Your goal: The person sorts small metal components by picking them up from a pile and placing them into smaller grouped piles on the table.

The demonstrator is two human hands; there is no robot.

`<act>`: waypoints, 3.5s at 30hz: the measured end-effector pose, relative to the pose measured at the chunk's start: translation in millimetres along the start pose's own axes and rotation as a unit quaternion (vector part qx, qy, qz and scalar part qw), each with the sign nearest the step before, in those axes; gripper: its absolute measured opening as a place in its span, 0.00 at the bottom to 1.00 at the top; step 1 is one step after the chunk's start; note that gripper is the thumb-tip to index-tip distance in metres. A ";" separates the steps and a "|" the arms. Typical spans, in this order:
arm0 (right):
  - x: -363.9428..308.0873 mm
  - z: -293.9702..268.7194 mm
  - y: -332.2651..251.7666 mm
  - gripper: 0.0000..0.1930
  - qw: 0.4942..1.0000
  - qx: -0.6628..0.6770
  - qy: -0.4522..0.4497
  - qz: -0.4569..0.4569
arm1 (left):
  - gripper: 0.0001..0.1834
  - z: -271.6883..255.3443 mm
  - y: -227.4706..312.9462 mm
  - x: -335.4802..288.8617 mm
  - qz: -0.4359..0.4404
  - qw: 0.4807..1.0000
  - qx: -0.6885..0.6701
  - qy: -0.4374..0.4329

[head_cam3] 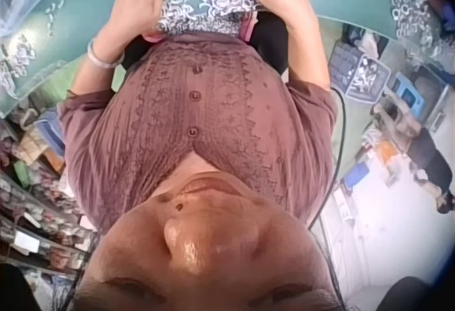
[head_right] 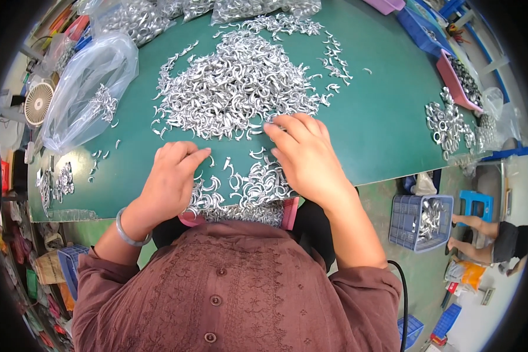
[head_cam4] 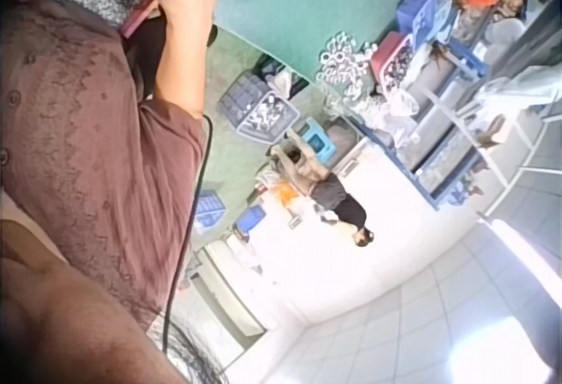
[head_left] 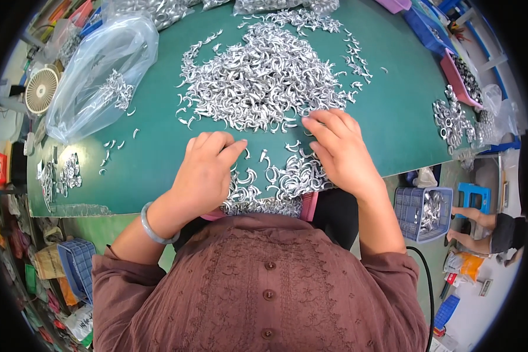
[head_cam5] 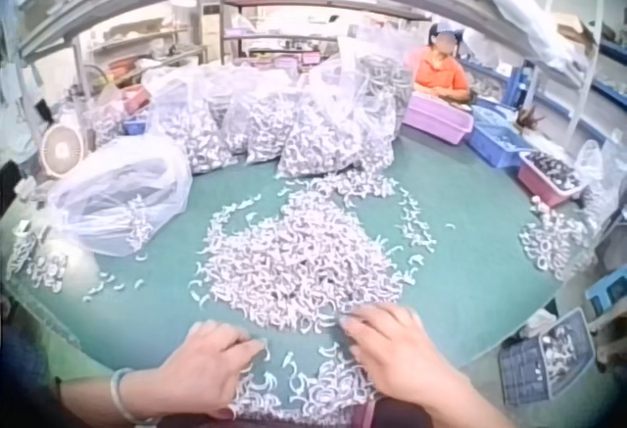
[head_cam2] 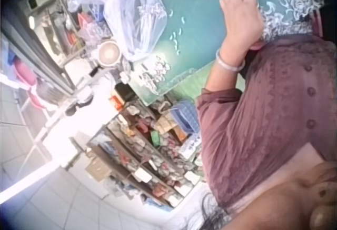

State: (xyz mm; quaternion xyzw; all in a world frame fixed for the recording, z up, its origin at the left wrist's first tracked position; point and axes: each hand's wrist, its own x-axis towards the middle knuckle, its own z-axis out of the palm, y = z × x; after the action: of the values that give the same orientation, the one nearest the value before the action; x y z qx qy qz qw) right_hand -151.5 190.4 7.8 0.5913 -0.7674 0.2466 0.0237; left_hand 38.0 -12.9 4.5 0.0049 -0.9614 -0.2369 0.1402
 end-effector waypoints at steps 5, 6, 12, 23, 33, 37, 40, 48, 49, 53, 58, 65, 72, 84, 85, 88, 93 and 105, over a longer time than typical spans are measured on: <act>15.3 11.6 -5.1 0.20 0.999 -0.032 -0.022 -0.037 | 0.23 0.3 0.3 0.7 0.000 1.000 -0.002 -0.011; 13.6 10.8 -4.8 0.20 0.999 -0.013 -0.041 -0.033 | 0.23 -0.9 1.4 -0.5 -0.001 1.000 -0.005 -0.016; 1.9 -5.5 0.9 0.12 0.997 0.052 -0.022 -0.052 | 0.24 -1.8 2.3 0.0 0.004 1.000 -0.017 -0.012; -20.1 -9.3 6.0 0.15 0.999 0.036 -0.001 0.029 | 0.23 6.3 6.0 11.5 0.037 0.998 -0.033 -0.046; -26.4 0.9 -1.5 0.22 0.996 0.069 -0.054 -0.005 | 0.26 -2.3 -6.6 26.0 0.005 1.000 -0.010 0.001; -25.0 -0.4 -4.8 0.21 0.986 0.147 -0.073 -0.020 | 0.22 -9.4 -13.2 21.6 -0.008 1.000 -0.015 0.013; -10.4 -0.2 -9.4 0.21 0.991 0.124 -0.046 -0.029 | 0.22 -8.6 -14.2 14.2 -0.010 1.000 -0.015 0.011; -1.0 9.1 -19.6 0.23 0.995 0.062 -0.055 -0.049 | 0.25 -2.7 -3.6 10.4 0.017 0.999 -0.040 -0.024; -1.9 6.9 -19.3 0.22 0.991 0.096 -0.069 -0.064 | 0.26 -0.9 -1.9 12.5 0.023 0.999 -0.042 -0.009; -5.7 5.7 -13.1 0.19 0.987 0.131 -0.040 -0.082 | 0.27 11.9 1.9 31.6 0.036 0.999 -0.011 -0.021; -8.9 1.6 -4.1 0.21 0.999 -0.011 0.007 0.035 | 0.23 16.7 7.3 43.8 0.033 0.999 0.019 -0.022; -16.8 -5.9 10.1 0.18 0.992 0.116 -0.028 -0.036 | 0.17 10.8 5.5 35.4 0.043 0.998 -0.043 -0.033; 2.7 1.9 7.0 0.21 0.998 -0.046 0.032 0.038 | 0.19 15.7 13.4 43.3 0.048 0.998 -0.019 -0.024; 13.6 4.5 18.1 0.25 0.991 -0.107 0.014 0.075 | 0.21 26.3 25.2 73.9 -0.019 0.997 0.033 -0.074; 13.7 4.7 18.0 0.25 0.991 -0.107 0.014 0.076 | 0.21 27.2 26.3 75.1 -0.018 0.997 0.033 -0.074; 12.0 4.5 17.4 0.25 0.991 -0.117 -0.002 0.071 | 0.20 28.3 28.0 74.4 -0.030 0.993 0.045 -0.103; 9.1 1.4 15.3 0.24 0.994 -0.083 -0.009 0.070 | 0.18 23.2 26.0 68.3 -0.020 0.994 0.032 -0.106; -3.9 -5.3 9.9 0.22 0.997 -0.053 -0.012 0.055 | 0.17 20.3 23.1 61.4 0.024 0.997 0.005 -0.076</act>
State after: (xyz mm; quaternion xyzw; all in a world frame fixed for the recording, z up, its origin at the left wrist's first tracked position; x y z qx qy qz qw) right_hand -160.8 197.8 7.6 0.5495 -0.8106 0.1998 0.0320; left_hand -25.2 12.1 14.3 -0.0353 -0.9702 -0.2286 0.0727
